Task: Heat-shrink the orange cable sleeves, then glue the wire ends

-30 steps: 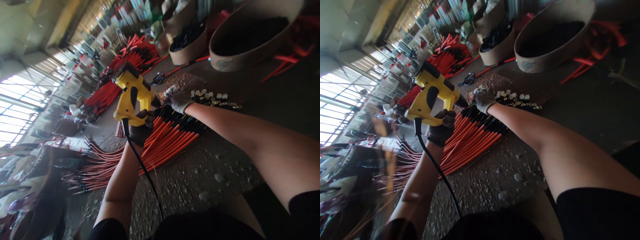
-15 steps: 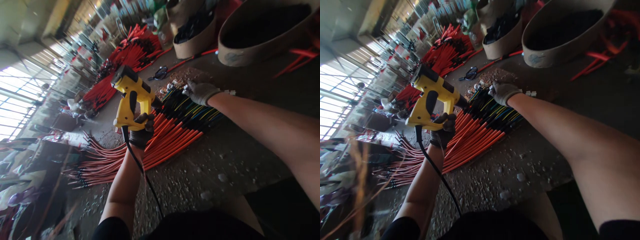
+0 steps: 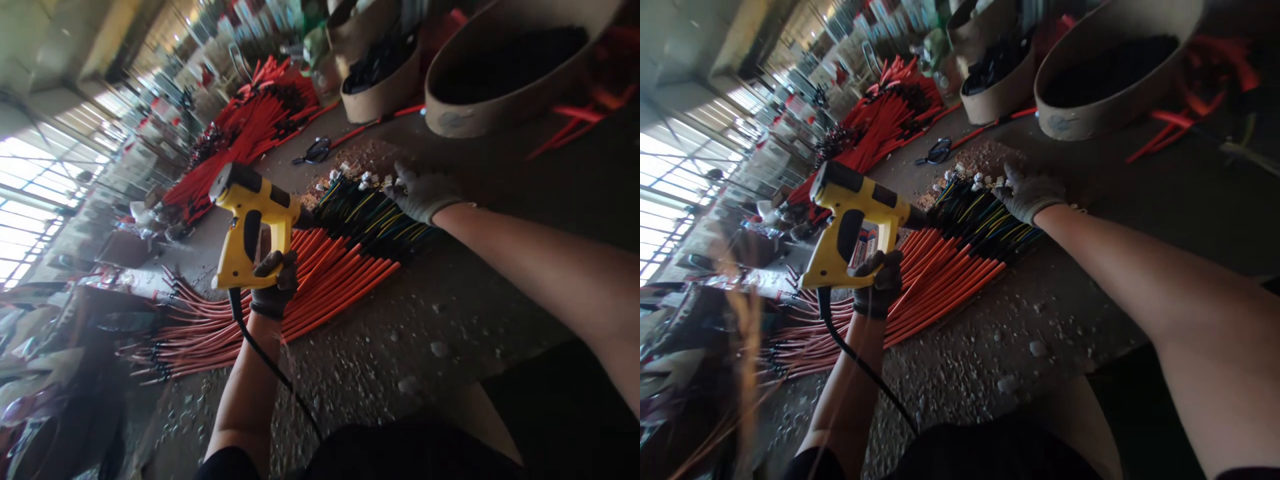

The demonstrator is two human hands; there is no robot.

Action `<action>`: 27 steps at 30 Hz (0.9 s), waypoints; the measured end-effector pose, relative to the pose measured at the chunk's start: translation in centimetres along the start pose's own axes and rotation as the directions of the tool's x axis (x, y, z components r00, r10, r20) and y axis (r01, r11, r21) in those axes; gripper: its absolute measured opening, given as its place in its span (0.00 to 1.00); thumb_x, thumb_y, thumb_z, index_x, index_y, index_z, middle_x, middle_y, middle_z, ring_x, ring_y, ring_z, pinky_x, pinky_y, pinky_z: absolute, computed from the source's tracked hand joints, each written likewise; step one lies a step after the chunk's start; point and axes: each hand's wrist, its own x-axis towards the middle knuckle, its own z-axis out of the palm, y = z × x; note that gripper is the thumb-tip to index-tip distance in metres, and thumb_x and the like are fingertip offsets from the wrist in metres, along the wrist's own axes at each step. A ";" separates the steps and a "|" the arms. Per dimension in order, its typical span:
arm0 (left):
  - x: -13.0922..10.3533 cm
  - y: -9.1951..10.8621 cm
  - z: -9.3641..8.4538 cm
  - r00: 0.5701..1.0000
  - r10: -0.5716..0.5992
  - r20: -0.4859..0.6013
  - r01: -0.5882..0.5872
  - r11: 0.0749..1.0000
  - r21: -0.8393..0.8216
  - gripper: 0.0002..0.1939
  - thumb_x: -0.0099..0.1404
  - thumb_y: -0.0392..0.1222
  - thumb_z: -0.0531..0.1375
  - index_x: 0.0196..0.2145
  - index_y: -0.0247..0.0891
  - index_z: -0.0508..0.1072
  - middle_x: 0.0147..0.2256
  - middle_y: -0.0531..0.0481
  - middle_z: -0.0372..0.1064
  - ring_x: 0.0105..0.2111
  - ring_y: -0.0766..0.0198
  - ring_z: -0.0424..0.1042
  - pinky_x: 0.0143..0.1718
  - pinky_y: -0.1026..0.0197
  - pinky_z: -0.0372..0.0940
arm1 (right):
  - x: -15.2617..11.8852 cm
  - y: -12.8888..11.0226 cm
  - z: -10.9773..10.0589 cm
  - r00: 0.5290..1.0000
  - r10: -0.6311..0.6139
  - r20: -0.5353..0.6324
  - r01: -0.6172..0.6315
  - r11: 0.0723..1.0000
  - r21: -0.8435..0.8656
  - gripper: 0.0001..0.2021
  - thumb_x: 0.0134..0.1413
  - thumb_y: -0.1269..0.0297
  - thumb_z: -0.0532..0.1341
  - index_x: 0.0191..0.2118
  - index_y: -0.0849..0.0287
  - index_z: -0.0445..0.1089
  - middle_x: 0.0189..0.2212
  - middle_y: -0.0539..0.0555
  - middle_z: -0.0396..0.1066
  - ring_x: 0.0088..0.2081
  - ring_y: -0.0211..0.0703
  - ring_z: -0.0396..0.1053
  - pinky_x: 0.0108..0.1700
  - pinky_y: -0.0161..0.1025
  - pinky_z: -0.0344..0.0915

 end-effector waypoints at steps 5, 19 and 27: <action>1.3 0.0 0.2 0.993 0.015 0.119 -0.016 1.000 0.009 0.22 0.76 0.45 0.41 0.26 0.38 0.61 0.16 0.60 0.40 0.11 0.75 0.41 0.10 0.76 0.47 | 0.2 0.3 0.7 0.995 -0.026 -0.093 0.031 0.998 0.047 0.36 0.67 0.44 0.42 0.72 0.63 0.44 0.67 0.72 0.52 0.62 0.69 0.58 0.58 0.62 0.60; 2.0 -1.5 4.1 0.997 0.022 0.080 -0.030 0.994 0.109 0.16 0.73 0.37 0.44 0.27 0.36 0.60 0.22 0.54 0.60 0.12 0.77 0.49 0.11 0.74 0.48 | 0.7 0.9 1.2 0.974 0.061 -0.220 0.027 0.925 0.379 0.26 0.66 0.54 0.50 0.62 0.66 0.61 0.60 0.69 0.62 0.60 0.63 0.62 0.63 0.56 0.55; 0.3 -1.2 0.5 0.992 -0.041 0.119 0.024 0.989 0.144 0.22 0.74 0.43 0.38 0.24 0.38 0.58 0.12 0.60 0.42 0.10 0.75 0.41 0.10 0.74 0.46 | 1.3 1.4 2.4 0.954 0.051 -0.296 0.105 0.866 0.489 0.22 0.64 0.55 0.53 0.57 0.63 0.64 0.58 0.67 0.64 0.61 0.64 0.59 0.66 0.59 0.50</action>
